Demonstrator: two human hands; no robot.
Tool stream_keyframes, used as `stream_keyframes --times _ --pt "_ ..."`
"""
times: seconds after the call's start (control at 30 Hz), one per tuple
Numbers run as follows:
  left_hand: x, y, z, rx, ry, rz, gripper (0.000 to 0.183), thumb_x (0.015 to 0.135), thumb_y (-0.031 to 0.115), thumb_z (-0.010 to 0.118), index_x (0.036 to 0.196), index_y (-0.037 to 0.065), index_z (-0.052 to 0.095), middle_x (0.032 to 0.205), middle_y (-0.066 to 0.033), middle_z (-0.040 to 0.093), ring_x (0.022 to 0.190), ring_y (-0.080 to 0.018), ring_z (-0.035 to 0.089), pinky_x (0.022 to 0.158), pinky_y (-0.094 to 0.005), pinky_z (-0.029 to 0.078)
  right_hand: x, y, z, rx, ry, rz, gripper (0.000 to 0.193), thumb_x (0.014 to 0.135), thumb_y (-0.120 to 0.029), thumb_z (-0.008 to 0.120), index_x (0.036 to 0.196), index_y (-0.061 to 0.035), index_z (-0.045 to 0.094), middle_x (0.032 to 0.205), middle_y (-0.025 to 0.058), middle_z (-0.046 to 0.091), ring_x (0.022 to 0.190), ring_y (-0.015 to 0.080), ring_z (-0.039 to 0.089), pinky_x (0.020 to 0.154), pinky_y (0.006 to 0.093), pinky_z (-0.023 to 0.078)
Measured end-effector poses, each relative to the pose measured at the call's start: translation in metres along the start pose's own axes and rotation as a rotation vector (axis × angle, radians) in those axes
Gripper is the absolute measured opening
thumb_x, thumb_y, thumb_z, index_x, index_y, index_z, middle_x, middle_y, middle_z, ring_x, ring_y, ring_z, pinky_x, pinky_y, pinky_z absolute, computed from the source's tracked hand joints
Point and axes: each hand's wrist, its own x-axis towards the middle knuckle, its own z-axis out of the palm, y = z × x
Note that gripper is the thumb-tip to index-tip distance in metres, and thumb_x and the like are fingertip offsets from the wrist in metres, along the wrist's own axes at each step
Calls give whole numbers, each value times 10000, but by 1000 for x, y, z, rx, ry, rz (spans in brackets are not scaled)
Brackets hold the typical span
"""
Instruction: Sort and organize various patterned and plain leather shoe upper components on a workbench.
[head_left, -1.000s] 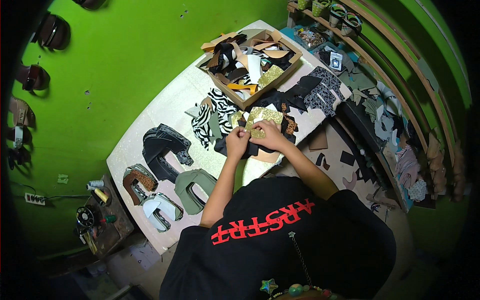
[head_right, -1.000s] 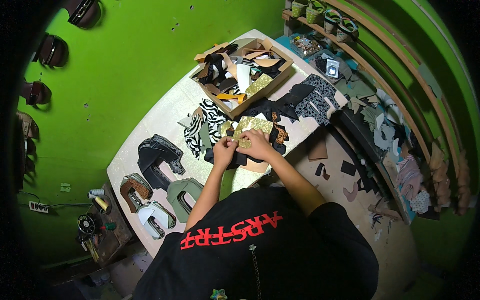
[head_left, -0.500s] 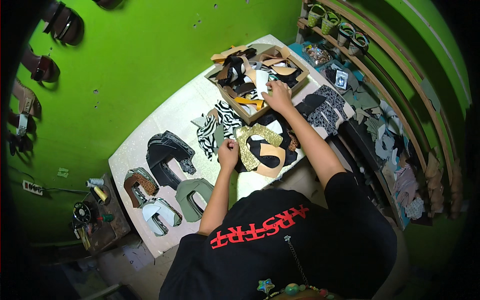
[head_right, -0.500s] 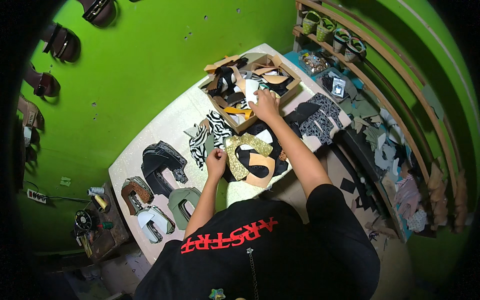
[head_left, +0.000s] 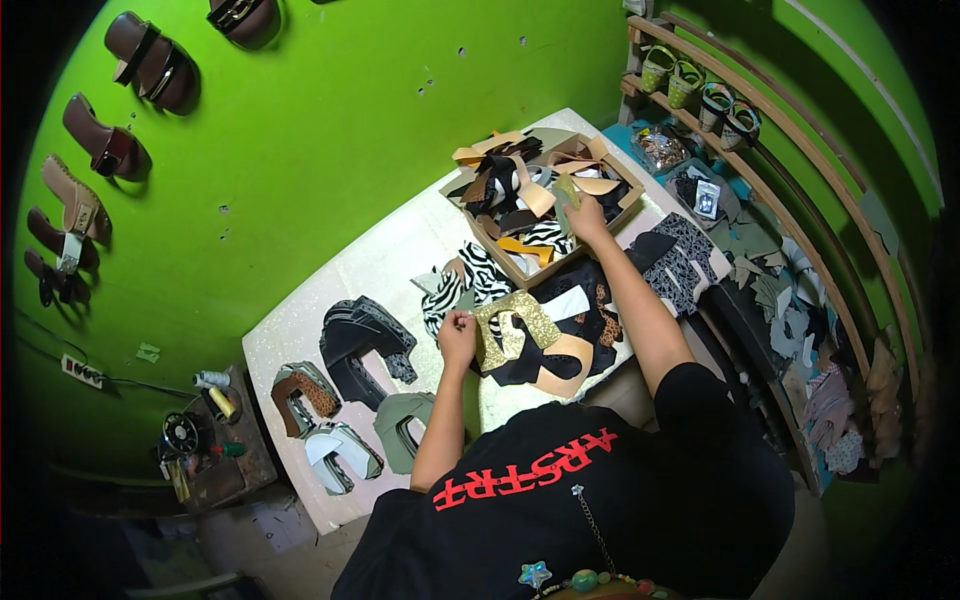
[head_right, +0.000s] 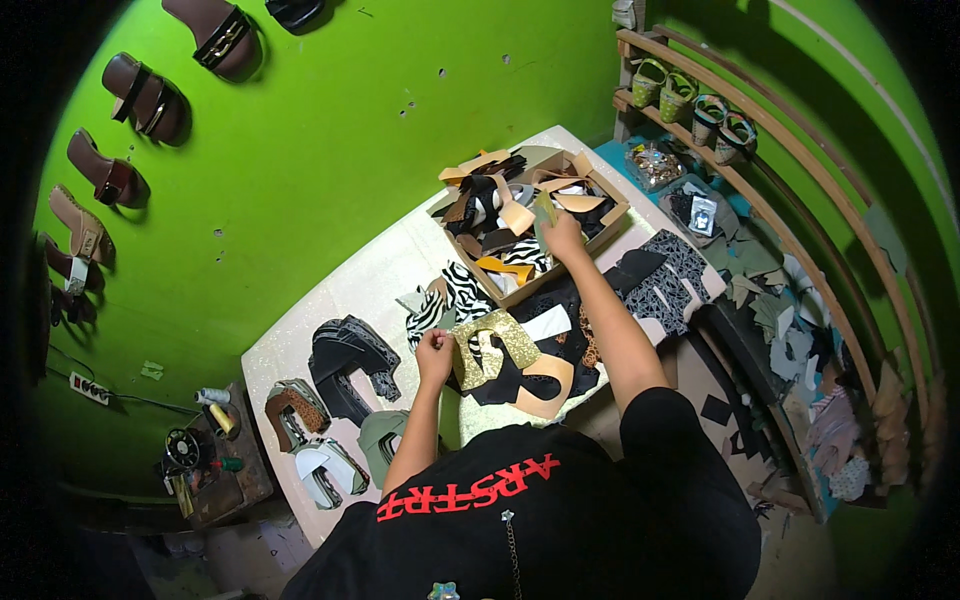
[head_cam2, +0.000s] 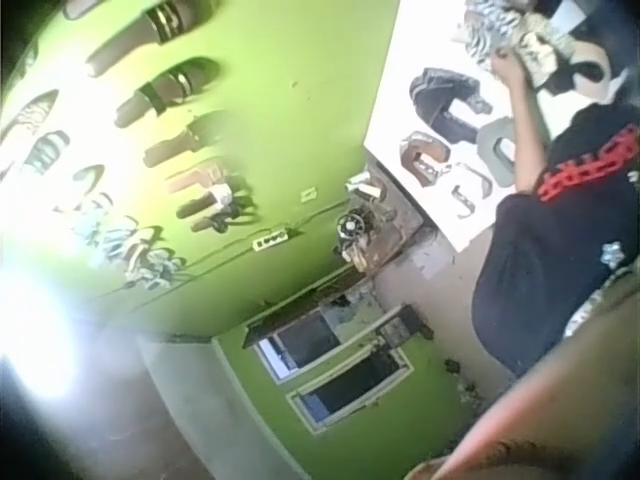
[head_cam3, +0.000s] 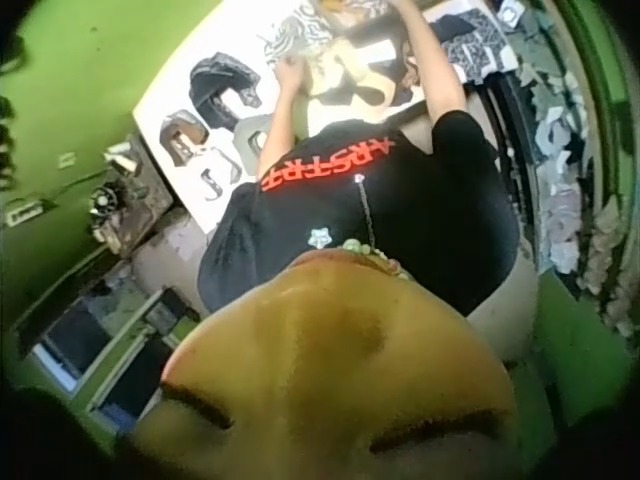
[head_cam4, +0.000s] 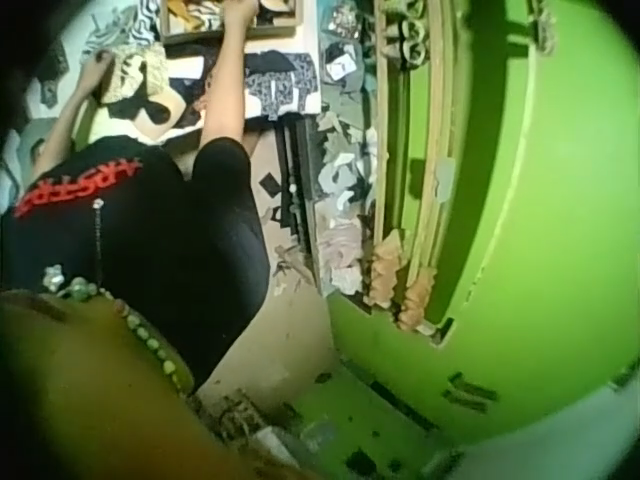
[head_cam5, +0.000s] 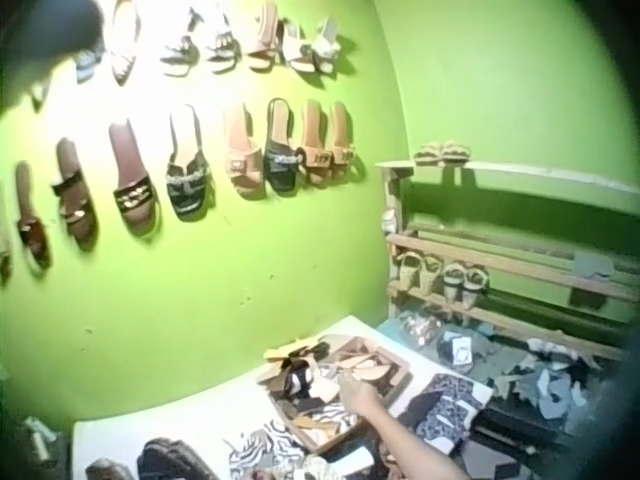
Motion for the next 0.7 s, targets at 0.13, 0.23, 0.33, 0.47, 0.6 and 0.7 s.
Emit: stream_keyframes --times 0.13,0.23,0.33,0.47,0.6,0.7 --pt "-1 6 12 44 -23 29 245 725 153 630 907 8 552 867 -126 558 784 -222 526 723 -315 416 11 20 -15 502 -48 112 242 810 -135 557 980 35 585 847 140 632 774 215 607 729 320 453" --pt "-4 12 16 202 63 152 312 702 162 641 966 36 533 984 -147 506 947 -295 464 849 -374 354 1 10 -18 882 -93 169 207 836 -81 527 989 51 572 879 82 618 776 137 573 717 274 445" --pt "-9 27 16 267 47 107 398 688 172 643 1039 62 494 1093 -163 418 1055 -329 360 935 -399 270 -16 -23 -30 1075 -158 159 241 831 -18 513 1061 54 517 969 100 593 841 152 576 750 272 457" --pt "-10 46 14 217 44 93 394 701 169 640 1051 67 491 1110 -158 400 1075 -320 329 954 -402 243 -25 -43 -33 1138 -228 102 272 818 22 513 1086 52 476 997 120 583 862 159 579 781 281 466" --pt "-11 67 11 191 90 185 370 716 184 643 1045 76 512 1090 -136 452 1073 -297 358 946 -385 257 -37 -66 -27 1113 -305 71 266 811 16 532 1070 47 480 976 119 591 844 149 583 756 267 471" --pt "-12 89 8 148 18 326 357 709 173 646 1028 77 517 1133 -124 462 1118 -304 332 963 -391 247 -51 -79 -21 1109 -396 82 244 807 -6 560 1038 34 491 937 111 605 800 139 591 743 256 472"
